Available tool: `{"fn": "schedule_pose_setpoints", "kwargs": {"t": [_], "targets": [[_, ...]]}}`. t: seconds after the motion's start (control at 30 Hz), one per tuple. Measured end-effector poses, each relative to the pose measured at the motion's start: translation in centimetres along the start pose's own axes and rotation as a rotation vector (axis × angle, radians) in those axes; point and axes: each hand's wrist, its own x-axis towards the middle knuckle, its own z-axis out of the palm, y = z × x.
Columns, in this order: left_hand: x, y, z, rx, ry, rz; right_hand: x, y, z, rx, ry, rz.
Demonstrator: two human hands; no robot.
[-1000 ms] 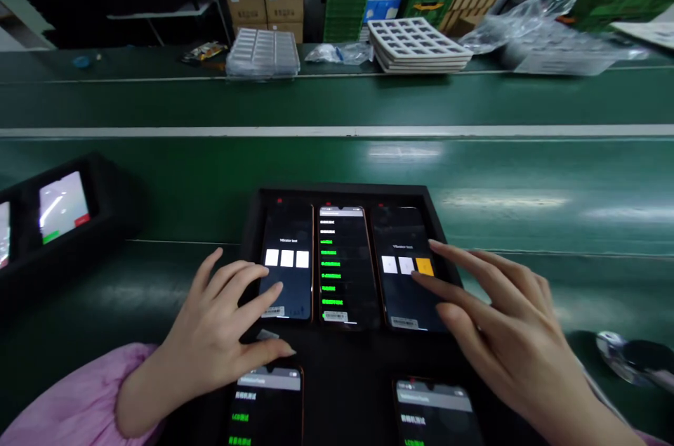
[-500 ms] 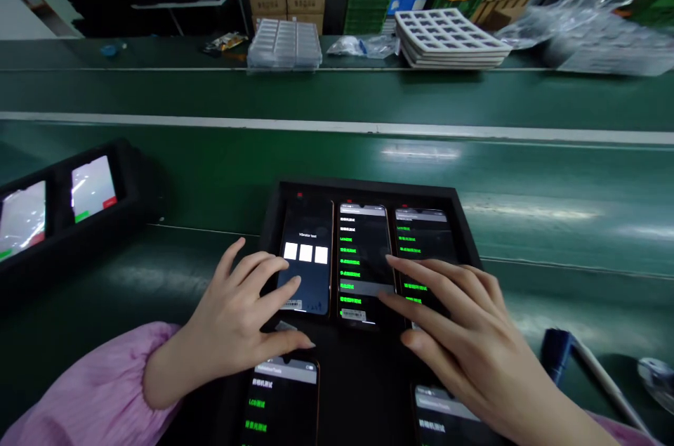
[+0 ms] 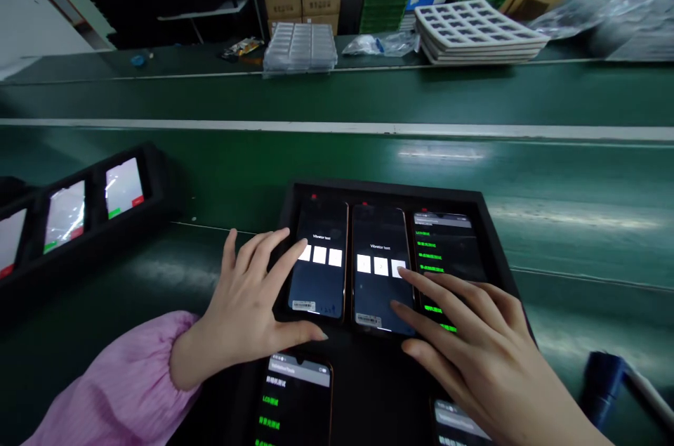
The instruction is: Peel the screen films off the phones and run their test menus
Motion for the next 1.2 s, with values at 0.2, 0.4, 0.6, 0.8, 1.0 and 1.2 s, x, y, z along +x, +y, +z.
{"fn": "schedule_pose_setpoints", "kwargs": {"t": [0.2,0.4,0.6,0.8,1.0,1.2], "targets": [[-0.21,0.26,-0.03,0.027,0.077,-0.022,0.03,-0.25,0.32,0.035,0.013,0.031],[-0.17,0.11,-0.11,-0.010,0.052,-0.014,0.04,-0.29,0.32,0.068,-0.005,0.028],[-0.19,0.24,-0.15,-0.045,0.026,-0.026,0.02,0.14,0.33,0.009,-0.007,-0.049],[-0.12,0.27,-0.25,-0.055,0.022,-0.030,-0.07,0.44,0.41,-0.021,-0.007,-0.097],[-0.17,0.28,-0.27,-0.069,-0.001,-0.042,0.00,0.49,0.39,-0.019,0.002,-0.122],[-0.11,0.21,-0.25,-0.062,0.008,-0.030,0.08,0.60,0.45,0.011,0.001,-0.108]]}}
